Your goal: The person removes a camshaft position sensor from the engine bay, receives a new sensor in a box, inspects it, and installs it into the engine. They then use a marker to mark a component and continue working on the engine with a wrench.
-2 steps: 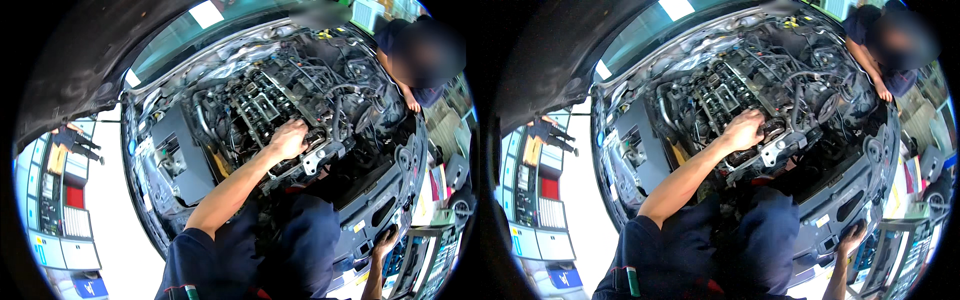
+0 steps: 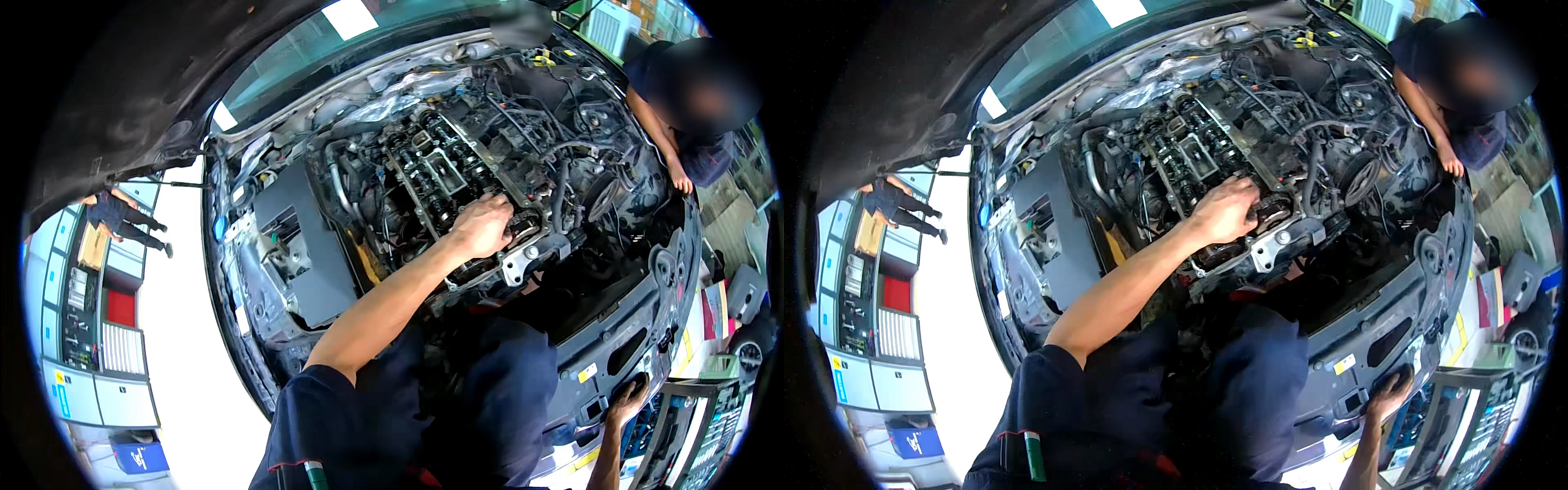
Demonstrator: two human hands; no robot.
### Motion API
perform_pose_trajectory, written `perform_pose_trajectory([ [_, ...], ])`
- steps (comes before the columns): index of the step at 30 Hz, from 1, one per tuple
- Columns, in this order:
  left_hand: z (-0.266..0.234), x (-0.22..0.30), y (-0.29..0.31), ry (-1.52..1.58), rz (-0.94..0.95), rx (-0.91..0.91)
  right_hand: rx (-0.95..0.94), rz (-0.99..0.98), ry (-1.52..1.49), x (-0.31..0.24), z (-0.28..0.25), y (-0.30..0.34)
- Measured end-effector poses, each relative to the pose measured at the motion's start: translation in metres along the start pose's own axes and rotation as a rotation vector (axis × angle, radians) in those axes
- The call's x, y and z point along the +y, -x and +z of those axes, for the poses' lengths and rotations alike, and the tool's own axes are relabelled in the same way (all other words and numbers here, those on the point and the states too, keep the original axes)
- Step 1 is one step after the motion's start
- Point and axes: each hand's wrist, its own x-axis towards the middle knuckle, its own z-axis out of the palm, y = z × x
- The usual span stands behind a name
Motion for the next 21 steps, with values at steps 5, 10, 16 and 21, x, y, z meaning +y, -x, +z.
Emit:
perform_pose_trajectory([
  [5, 0.003, -0.002, -0.003, 0.041, 0.018, 0.018, 0.034, -0.068, 0.065, 0.015, 0.004, -0.004],
  [10, 0.006, -0.004, -0.003, 0.025, 0.031, 0.064, 0.022, -0.043, 0.048, 0.012, 0.005, -0.004],
  [16, -0.001, 0.000, -0.002, 0.063, -0.006, 0.034, -0.006, -0.018, 0.003, 0.010, 0.003, -0.001],
  [21, 0.000, -0.002, -0.003, 0.048, 0.021, 0.043, 0.003, -0.009, 0.050, 0.005, 0.003, -0.003],
])
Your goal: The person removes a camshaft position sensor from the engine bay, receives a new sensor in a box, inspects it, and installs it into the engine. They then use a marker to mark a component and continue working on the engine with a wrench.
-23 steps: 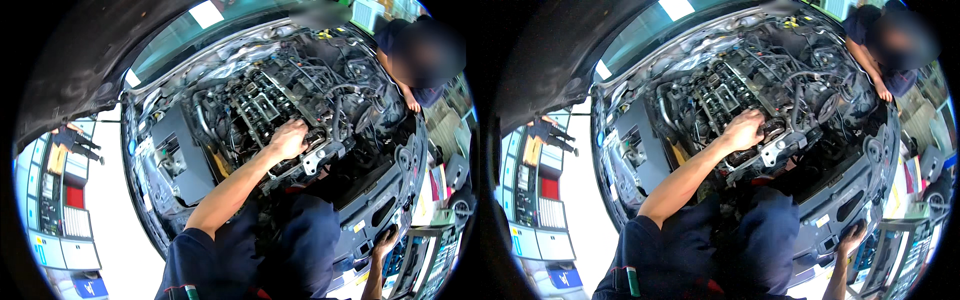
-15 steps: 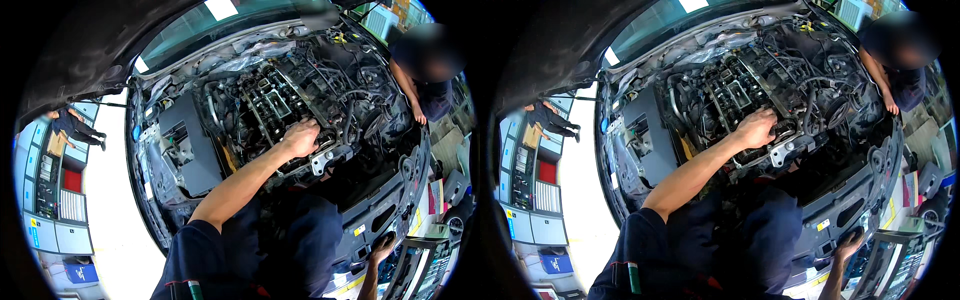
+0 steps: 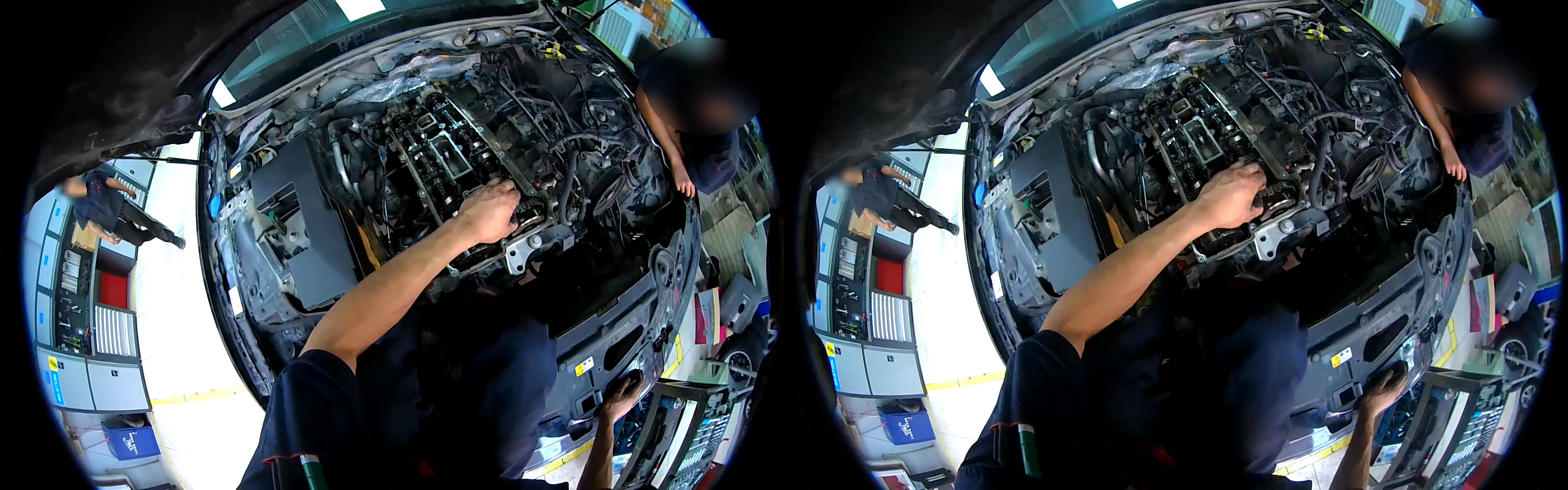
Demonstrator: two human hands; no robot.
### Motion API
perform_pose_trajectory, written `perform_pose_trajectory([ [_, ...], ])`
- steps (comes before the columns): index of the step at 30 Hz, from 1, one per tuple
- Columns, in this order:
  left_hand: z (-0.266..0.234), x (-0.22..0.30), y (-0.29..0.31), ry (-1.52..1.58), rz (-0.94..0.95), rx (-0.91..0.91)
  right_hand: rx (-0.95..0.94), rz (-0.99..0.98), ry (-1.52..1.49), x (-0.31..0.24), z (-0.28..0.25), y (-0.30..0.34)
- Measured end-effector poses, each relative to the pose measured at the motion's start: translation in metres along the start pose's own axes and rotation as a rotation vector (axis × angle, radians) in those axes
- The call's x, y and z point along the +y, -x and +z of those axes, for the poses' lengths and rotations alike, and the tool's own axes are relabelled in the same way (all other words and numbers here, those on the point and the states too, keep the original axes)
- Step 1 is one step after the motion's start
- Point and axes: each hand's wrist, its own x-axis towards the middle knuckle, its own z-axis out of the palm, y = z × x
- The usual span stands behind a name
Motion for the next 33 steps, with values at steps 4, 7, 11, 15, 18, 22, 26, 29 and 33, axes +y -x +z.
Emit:
perform_pose_trajectory([
  [4, -0.001, 0.001, 0.001, 0.008, -0.003, -0.011, -0.026, -0.033, 0.006, -0.001, -0.003, 0.000],
  [7, -0.003, 0.003, -0.001, 0.018, -0.026, -0.039, -0.008, -0.016, 0.023, -0.003, -0.004, 0.001],
  [11, -0.004, 0.004, 0.000, 0.016, -0.032, -0.049, -0.016, -0.015, 0.001, -0.004, -0.004, 0.001],
  [15, -0.007, 0.005, -0.002, 0.008, -0.040, -0.089, -0.014, 0.015, 0.018, -0.006, -0.005, 0.001],
  [18, -0.005, 0.006, -0.001, 0.015, -0.042, -0.045, -0.013, 0.018, 0.009, -0.006, -0.005, 0.001],
  [22, -0.001, 0.002, 0.000, 0.018, -0.014, -0.015, -0.019, 0.043, 0.006, -0.008, -0.005, 0.003],
  [26, -0.001, 0.002, 0.000, 0.021, -0.035, -0.029, -0.040, 0.025, 0.002, -0.005, -0.005, 0.001],
  [29, -0.002, 0.002, 0.000, 0.017, -0.014, -0.016, -0.032, 0.019, 0.029, -0.004, -0.005, 0.002],
  [33, -0.010, 0.007, -0.004, 0.007, -0.050, -0.139, -0.023, 0.022, 0.025, -0.004, -0.006, 0.002],
])
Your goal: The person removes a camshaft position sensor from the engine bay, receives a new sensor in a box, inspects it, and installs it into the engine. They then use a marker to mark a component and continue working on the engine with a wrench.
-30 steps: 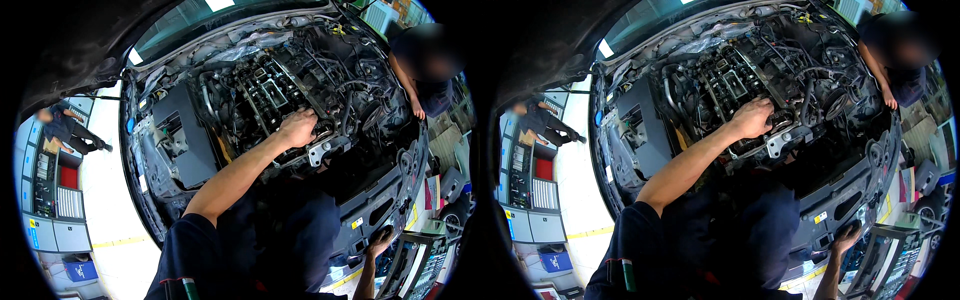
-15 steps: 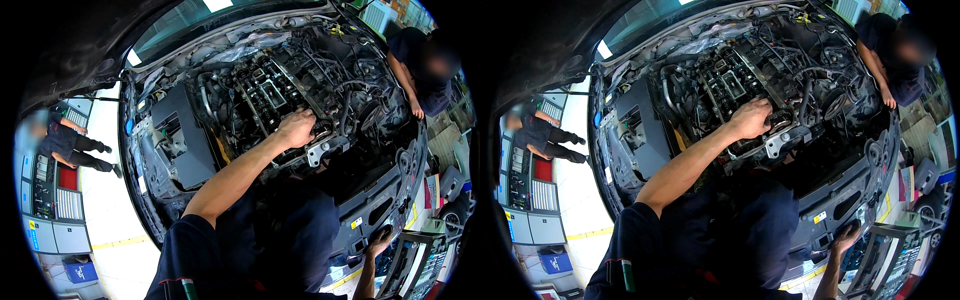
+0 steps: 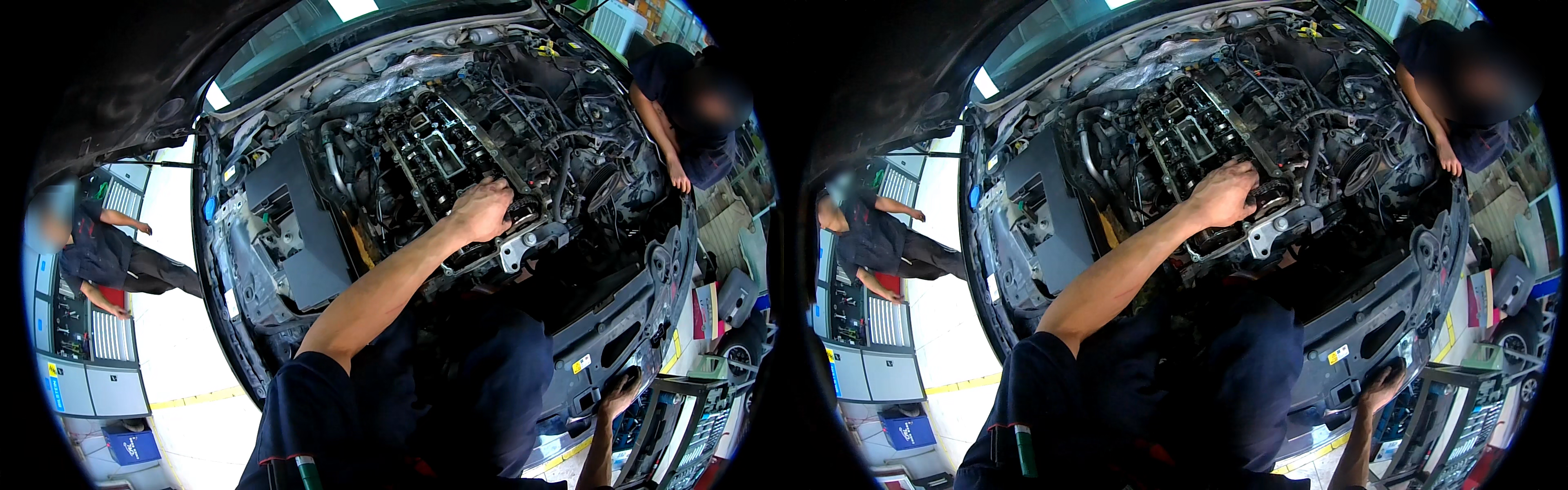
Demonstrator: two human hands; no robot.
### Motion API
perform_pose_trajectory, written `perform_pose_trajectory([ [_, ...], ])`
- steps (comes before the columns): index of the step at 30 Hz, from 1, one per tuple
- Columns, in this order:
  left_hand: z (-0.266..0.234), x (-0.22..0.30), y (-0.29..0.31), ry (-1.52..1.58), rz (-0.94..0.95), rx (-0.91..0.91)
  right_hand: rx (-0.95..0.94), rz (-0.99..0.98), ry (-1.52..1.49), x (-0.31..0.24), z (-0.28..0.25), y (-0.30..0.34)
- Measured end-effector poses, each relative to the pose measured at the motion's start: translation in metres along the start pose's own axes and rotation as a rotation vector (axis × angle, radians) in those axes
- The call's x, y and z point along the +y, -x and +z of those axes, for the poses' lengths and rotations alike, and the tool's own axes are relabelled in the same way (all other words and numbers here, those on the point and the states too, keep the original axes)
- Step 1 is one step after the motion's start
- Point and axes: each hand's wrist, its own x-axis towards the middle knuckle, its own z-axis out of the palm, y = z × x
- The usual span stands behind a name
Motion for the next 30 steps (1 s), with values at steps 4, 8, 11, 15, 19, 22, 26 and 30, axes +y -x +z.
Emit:
perform_pose_trajectory([
  [4, 0.003, -0.004, 0.002, 0.014, -0.002, 0.023, 0.010, 0.009, 0.011, -0.002, 0.002, 0.000],
  [8, 0.006, -0.003, 0.004, 0.019, 0.024, 0.117, -0.005, 0.016, 0.001, -0.003, 0.001, 0.000],
  [11, 0.005, -0.002, 0.003, 0.012, 0.024, 0.096, -0.001, 0.016, 0.013, -0.003, 0.001, 0.000],
  [15, 0.005, -0.004, 0.003, 0.009, 0.019, 0.074, 0.002, 0.015, 0.028, 0.000, 0.002, 0.000],
  [19, 0.005, -0.004, 0.002, 0.002, -0.002, 0.023, -0.004, 0.022, -0.002, 0.003, 0.003, -0.001],
  [22, 0.002, -0.001, -0.001, 0.005, -0.012, -0.017, -0.011, 0.002, 0.004, 0.007, 0.003, -0.002],
  [26, 0.008, -0.004, 0.002, 0.024, 0.042, 0.112, -0.009, -0.002, 0.009, 0.005, 0.003, -0.002],
  [30, 0.017, -0.012, 0.002, -0.010, 0.074, 0.173, -0.001, -0.023, -0.004, 0.003, 0.004, -0.002],
])
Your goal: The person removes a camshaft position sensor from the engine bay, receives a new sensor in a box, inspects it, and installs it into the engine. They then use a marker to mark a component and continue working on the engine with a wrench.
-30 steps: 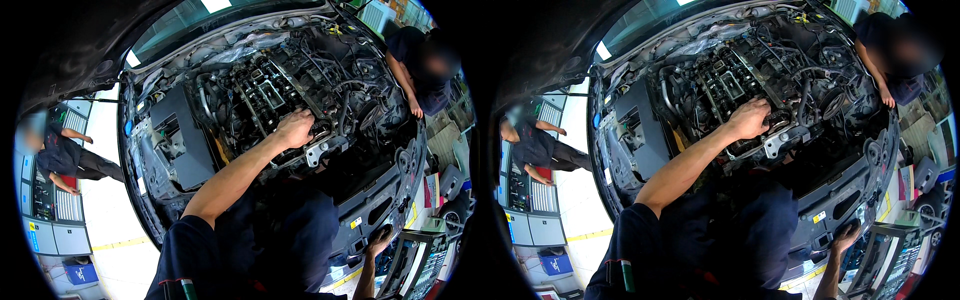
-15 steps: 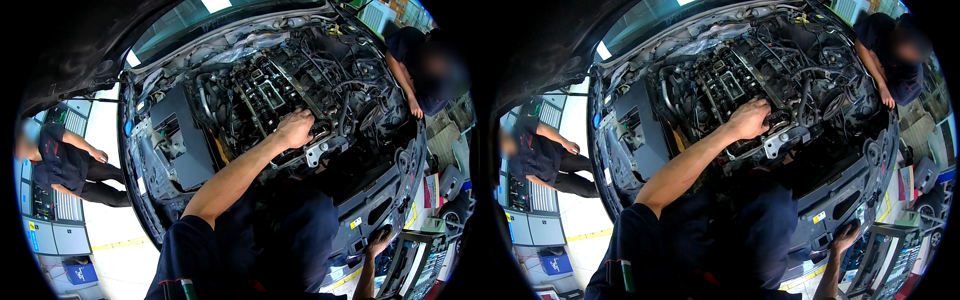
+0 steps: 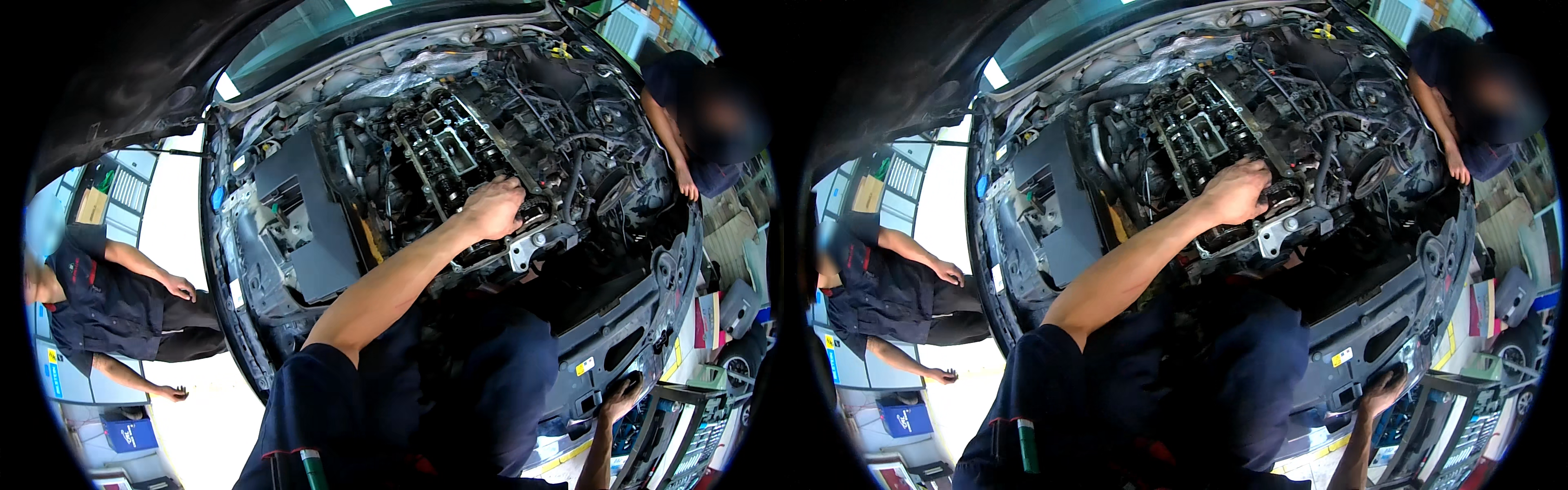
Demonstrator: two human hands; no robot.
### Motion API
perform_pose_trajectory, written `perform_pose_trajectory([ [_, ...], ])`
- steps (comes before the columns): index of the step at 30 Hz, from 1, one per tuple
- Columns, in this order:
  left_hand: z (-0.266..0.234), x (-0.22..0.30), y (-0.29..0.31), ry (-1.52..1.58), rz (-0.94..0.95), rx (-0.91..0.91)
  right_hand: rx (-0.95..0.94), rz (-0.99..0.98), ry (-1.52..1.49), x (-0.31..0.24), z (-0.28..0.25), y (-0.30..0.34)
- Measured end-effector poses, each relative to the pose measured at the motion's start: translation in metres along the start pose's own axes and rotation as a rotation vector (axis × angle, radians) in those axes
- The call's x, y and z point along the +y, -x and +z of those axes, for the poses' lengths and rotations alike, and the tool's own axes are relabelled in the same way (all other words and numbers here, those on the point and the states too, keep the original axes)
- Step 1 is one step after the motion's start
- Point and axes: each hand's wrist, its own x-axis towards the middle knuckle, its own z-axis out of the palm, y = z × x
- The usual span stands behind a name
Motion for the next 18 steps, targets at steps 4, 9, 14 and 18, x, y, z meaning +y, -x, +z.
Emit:
perform_pose_trajectory([
  [4, -0.007, 0.008, -0.003, -0.016, -0.050, -0.072, 0.024, 0.031, 0.033, 0.005, 0.001, 0.000],
  [9, -0.007, 0.007, 0.003, -0.007, -0.065, -0.056, 0.018, 0.039, 0.052, 0.009, 0.006, 0.001],
  [14, -0.004, 0.006, -0.003, -0.004, -0.052, -0.102, 0.034, 0.017, 0.105, 0.048, 0.018, -0.003],
  [18, -0.002, 0.005, -0.006, -0.013, -0.068, -0.158, 0.048, 0.017, 0.102, 0.042, 0.015, -0.005],
])
